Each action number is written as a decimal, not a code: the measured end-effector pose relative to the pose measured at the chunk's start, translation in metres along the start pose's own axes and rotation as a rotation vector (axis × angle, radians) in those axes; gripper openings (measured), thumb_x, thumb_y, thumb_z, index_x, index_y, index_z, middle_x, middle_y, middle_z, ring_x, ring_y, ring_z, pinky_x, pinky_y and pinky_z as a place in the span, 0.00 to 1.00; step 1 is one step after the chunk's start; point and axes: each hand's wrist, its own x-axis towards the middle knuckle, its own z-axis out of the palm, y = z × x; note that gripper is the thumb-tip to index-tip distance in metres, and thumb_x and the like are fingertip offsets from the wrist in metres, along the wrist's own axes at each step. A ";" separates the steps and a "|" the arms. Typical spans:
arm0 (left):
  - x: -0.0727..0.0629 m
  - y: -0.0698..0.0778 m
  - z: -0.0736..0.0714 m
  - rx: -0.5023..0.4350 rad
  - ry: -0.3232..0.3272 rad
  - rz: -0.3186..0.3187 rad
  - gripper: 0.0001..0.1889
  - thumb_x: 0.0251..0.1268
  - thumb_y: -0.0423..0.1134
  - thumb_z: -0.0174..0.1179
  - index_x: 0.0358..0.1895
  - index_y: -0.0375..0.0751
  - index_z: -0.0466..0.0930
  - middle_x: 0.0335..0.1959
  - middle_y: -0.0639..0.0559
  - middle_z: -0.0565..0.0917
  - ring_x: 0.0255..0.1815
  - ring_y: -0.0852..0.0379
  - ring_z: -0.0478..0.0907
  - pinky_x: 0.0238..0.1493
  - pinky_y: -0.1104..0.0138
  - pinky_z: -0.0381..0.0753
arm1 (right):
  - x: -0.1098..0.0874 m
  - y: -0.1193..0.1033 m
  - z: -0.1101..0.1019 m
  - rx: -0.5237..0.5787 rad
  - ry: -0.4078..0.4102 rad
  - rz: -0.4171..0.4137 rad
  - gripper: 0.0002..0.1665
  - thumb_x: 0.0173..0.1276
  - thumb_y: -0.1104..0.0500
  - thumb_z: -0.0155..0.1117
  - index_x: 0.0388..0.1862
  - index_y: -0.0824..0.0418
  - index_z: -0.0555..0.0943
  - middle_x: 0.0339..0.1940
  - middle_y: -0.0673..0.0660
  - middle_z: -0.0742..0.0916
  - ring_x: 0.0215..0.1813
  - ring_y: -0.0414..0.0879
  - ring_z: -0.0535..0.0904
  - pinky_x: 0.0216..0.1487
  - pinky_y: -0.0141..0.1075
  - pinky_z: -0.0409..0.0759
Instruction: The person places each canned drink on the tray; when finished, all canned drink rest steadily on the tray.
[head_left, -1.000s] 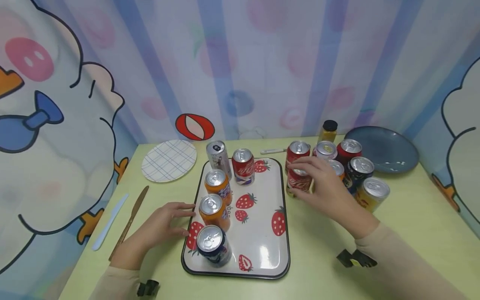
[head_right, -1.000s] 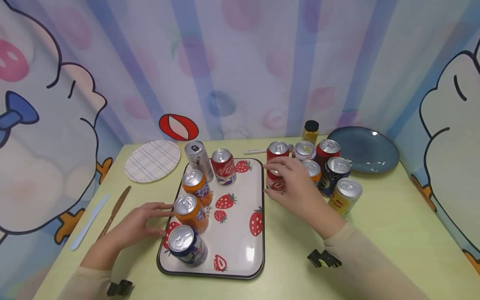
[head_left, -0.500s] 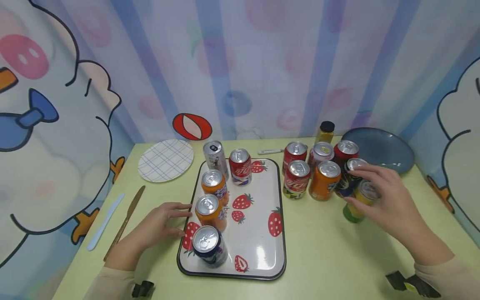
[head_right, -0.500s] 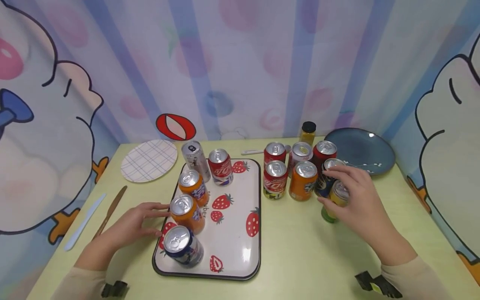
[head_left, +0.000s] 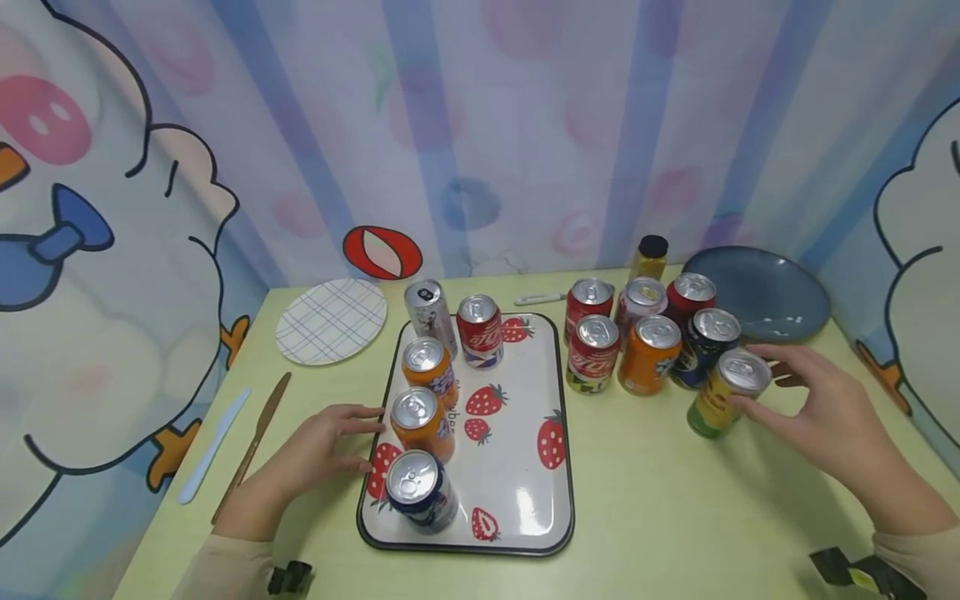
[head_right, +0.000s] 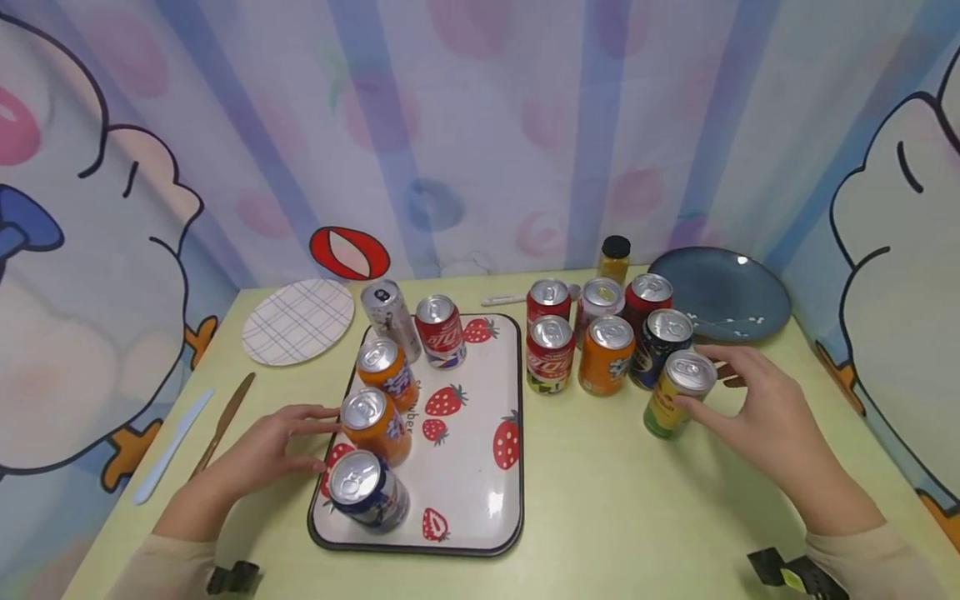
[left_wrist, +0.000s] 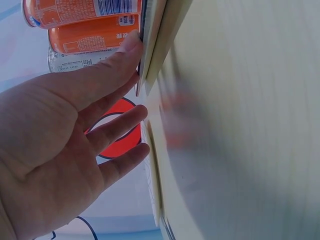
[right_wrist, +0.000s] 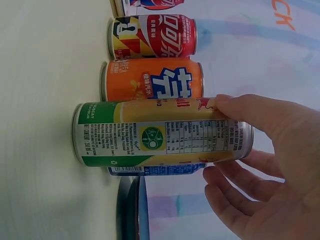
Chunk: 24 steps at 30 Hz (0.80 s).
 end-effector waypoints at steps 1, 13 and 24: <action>0.000 0.000 0.000 -0.001 0.003 -0.004 0.28 0.52 0.37 0.79 0.61 0.43 0.86 0.70 0.44 0.79 0.72 0.35 0.72 0.72 0.38 0.71 | 0.000 0.000 0.000 0.009 0.002 0.017 0.40 0.51 0.58 0.87 0.63 0.62 0.80 0.56 0.65 0.86 0.45 0.44 0.83 0.41 0.14 0.72; 0.002 0.000 -0.004 0.012 0.001 -0.023 0.29 0.53 0.38 0.78 0.62 0.43 0.85 0.71 0.46 0.79 0.74 0.35 0.71 0.73 0.39 0.71 | 0.006 -0.032 0.018 0.173 0.051 0.088 0.36 0.47 0.58 0.89 0.57 0.56 0.85 0.46 0.49 0.87 0.39 0.21 0.77 0.38 0.16 0.75; 0.002 -0.001 0.002 -0.010 -0.007 -0.044 0.29 0.53 0.37 0.78 0.61 0.43 0.86 0.71 0.46 0.79 0.74 0.35 0.71 0.73 0.39 0.71 | 0.039 -0.106 0.061 0.339 -0.006 -0.178 0.34 0.45 0.64 0.88 0.54 0.58 0.85 0.46 0.52 0.89 0.39 0.36 0.81 0.38 0.20 0.80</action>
